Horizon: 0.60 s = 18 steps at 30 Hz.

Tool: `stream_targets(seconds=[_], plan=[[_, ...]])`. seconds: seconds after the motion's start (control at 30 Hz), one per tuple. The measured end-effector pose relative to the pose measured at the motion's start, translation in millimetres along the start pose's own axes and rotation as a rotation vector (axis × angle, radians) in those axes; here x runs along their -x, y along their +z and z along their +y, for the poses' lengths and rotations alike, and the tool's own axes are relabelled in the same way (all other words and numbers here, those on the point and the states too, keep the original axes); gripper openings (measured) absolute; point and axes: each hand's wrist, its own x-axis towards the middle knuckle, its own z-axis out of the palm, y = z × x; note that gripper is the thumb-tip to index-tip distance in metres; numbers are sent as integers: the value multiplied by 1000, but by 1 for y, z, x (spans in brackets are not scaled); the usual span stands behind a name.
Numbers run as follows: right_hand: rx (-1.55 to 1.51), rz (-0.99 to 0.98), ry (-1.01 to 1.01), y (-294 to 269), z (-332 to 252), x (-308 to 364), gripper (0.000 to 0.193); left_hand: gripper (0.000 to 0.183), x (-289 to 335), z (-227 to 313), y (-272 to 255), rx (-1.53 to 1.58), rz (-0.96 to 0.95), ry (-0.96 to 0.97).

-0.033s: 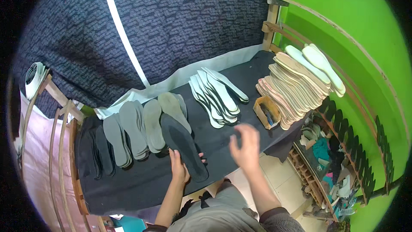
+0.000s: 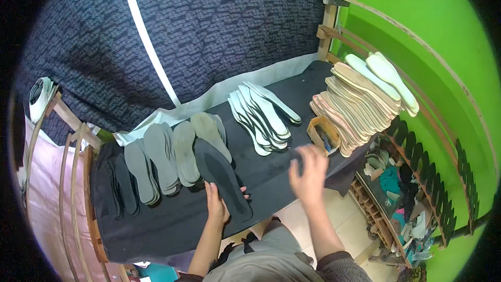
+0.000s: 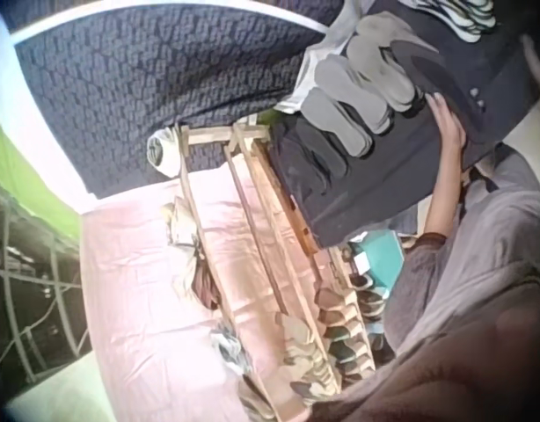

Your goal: The person applies adhesive to shoe insoles using a brush, then places the insoles on a rack to dry.

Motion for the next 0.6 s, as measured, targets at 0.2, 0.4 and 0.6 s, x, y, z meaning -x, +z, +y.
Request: stream_targets(seconds=[0.2, 0.4, 0.6], plan=[[263, -120, 317, -16, 76, -8, 57, 47, -5, -8, -5, 58, -120, -69], [-123, -123, 280, 6, 132, -3, 29, 49, -5, -13, -11, 78, -174, -103], [-6, 71, 151, 1, 121, -13, 21, 61, -4, -13, -16, 112, -170, -145]])
